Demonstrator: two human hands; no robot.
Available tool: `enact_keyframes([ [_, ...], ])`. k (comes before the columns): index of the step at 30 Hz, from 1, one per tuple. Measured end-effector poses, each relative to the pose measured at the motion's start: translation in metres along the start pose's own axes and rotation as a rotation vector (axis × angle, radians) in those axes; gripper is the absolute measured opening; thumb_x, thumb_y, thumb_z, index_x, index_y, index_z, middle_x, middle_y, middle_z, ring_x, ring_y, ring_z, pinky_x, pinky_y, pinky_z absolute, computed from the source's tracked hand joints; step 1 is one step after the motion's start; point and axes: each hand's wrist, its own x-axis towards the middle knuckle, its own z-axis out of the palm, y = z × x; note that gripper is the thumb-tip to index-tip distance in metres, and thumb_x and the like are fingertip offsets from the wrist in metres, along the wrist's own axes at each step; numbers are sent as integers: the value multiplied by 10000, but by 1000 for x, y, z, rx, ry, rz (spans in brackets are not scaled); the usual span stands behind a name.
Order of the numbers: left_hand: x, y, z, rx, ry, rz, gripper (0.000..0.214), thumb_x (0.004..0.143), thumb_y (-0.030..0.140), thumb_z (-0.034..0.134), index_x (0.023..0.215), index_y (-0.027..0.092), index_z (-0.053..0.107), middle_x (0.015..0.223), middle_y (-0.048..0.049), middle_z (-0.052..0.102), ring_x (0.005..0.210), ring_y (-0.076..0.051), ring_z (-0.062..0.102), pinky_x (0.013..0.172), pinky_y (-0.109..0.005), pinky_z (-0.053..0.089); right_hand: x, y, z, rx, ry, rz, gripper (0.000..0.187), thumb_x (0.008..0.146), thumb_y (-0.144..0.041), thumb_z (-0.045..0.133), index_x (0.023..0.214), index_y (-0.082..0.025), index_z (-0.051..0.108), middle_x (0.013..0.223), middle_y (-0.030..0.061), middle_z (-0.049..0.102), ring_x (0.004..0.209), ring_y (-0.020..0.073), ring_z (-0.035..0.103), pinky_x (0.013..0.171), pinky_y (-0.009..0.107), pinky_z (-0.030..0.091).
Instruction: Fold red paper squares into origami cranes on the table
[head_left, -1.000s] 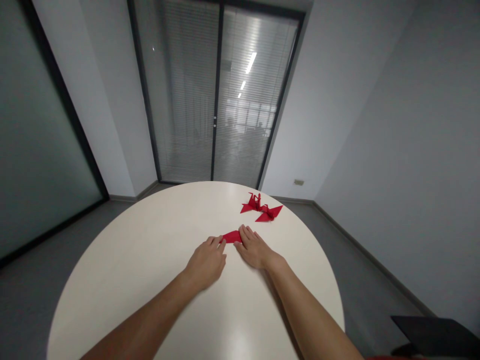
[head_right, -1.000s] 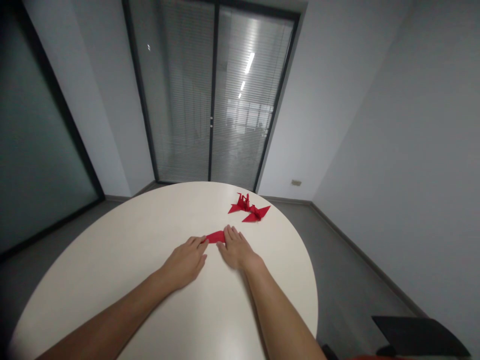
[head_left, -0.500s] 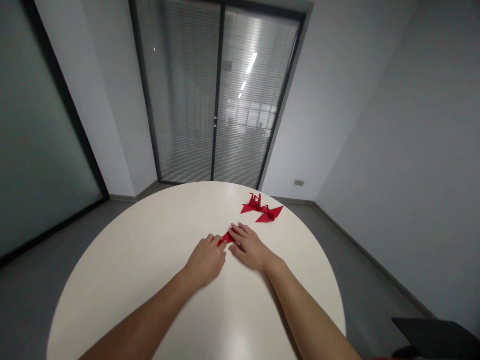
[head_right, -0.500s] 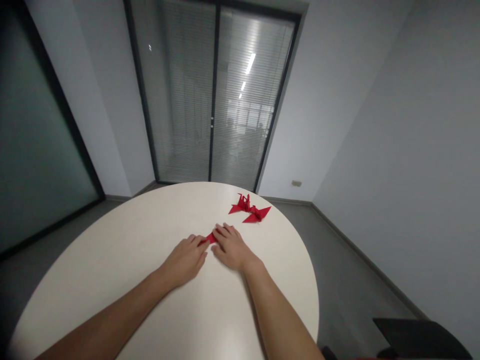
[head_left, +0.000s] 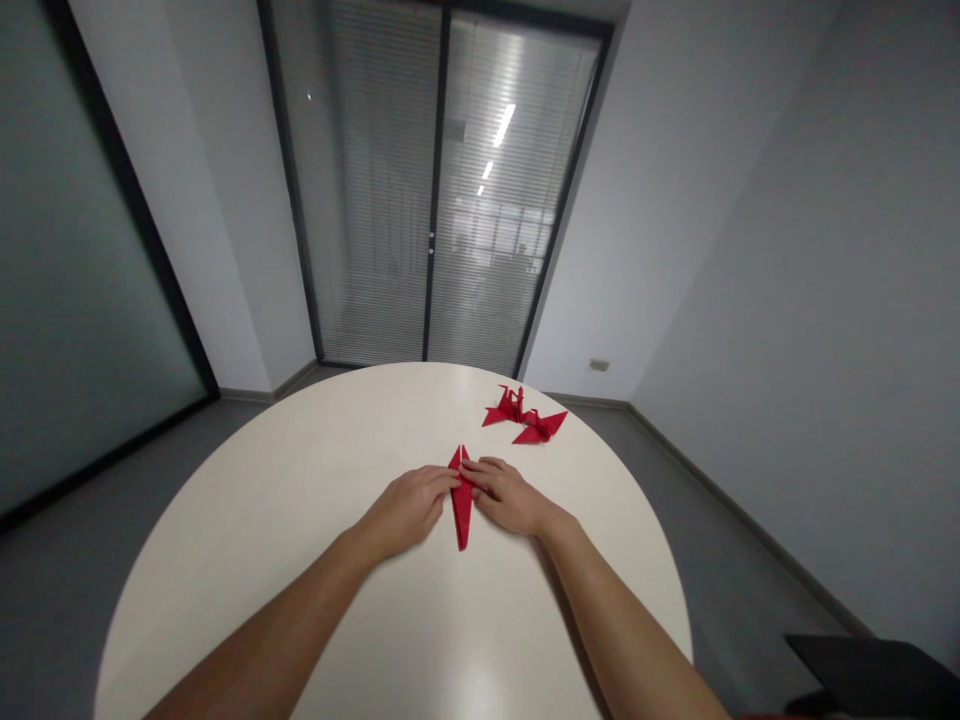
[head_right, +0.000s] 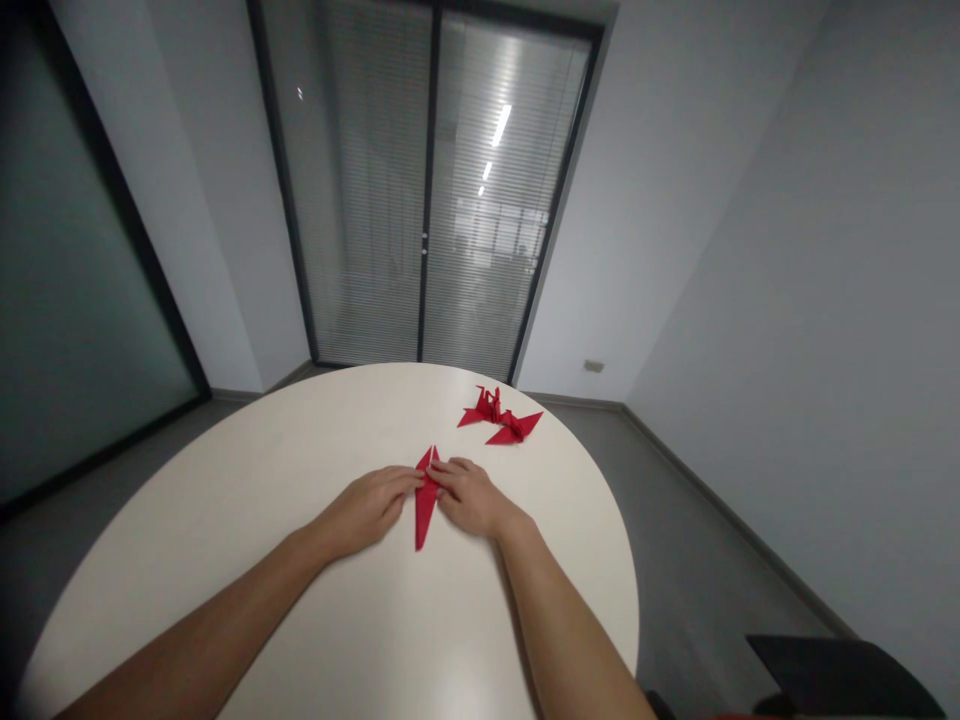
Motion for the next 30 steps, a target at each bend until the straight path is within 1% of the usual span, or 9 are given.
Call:
enact_keyframes([
  [2,-1,-6,2,-3,6,-15,392,928,96,454,1254,206,643,1338,-50,648,1245,-187,576,1117,-349,413,0,2,2,36,7,-1,499,960,-250,452,1454,-216,508,1498,73,502,1410,300,379,1183,505,280],
  [4,-2,-8,3,-9,-1,-28,394,920,96,467,1252,207,648,1324,-52,659,1236,-194,588,1110,-360,425,0,4,4,72,30,2,543,916,-213,498,1460,-214,497,1482,75,521,1404,308,385,1170,505,309],
  [7,-2,-7,2,-24,-6,-35,382,914,105,486,1234,215,662,1295,-54,675,1203,-209,608,1084,-379,451,0,7,6,115,79,-11,624,835,-170,567,1454,-206,498,1445,88,555,1388,319,407,1145,502,352],
  [9,-2,-6,2,-35,-4,-36,371,912,113,498,1222,219,672,1281,-57,682,1194,-216,610,1077,-390,456,0,8,8,133,111,-37,625,801,-177,610,1421,-204,535,1405,92,588,1371,321,430,1136,500,366],
  [12,-2,-7,2,-46,-8,-39,377,906,116,510,1228,225,673,1273,-57,686,1192,-218,609,1078,-393,453,1,7,7,149,157,-83,555,785,-197,652,1338,-206,611,1334,92,639,1329,311,475,1125,487,379],
  [16,-3,-8,3,-56,-6,-42,379,910,124,516,1234,240,674,1267,-48,690,1205,-217,598,1084,-390,443,1,5,4,167,204,-119,475,782,-199,680,1256,-220,667,1267,92,671,1267,298,526,1090,471,412],
  [23,-2,-11,3,-50,-10,-37,309,922,159,547,1179,234,701,1202,-56,713,1144,-218,616,1036,-378,466,0,2,-1,179,220,-121,370,798,-206,704,1166,-237,717,1219,82,686,1204,278,562,1052,429,442],
  [30,-2,-11,2,-54,-8,-30,261,938,190,558,1150,233,705,1175,-49,720,1110,-215,624,1002,-371,482,0,2,-2,185,232,-96,236,858,-242,675,1083,-248,749,1156,65,711,1134,252,596,1006,390,465],
])
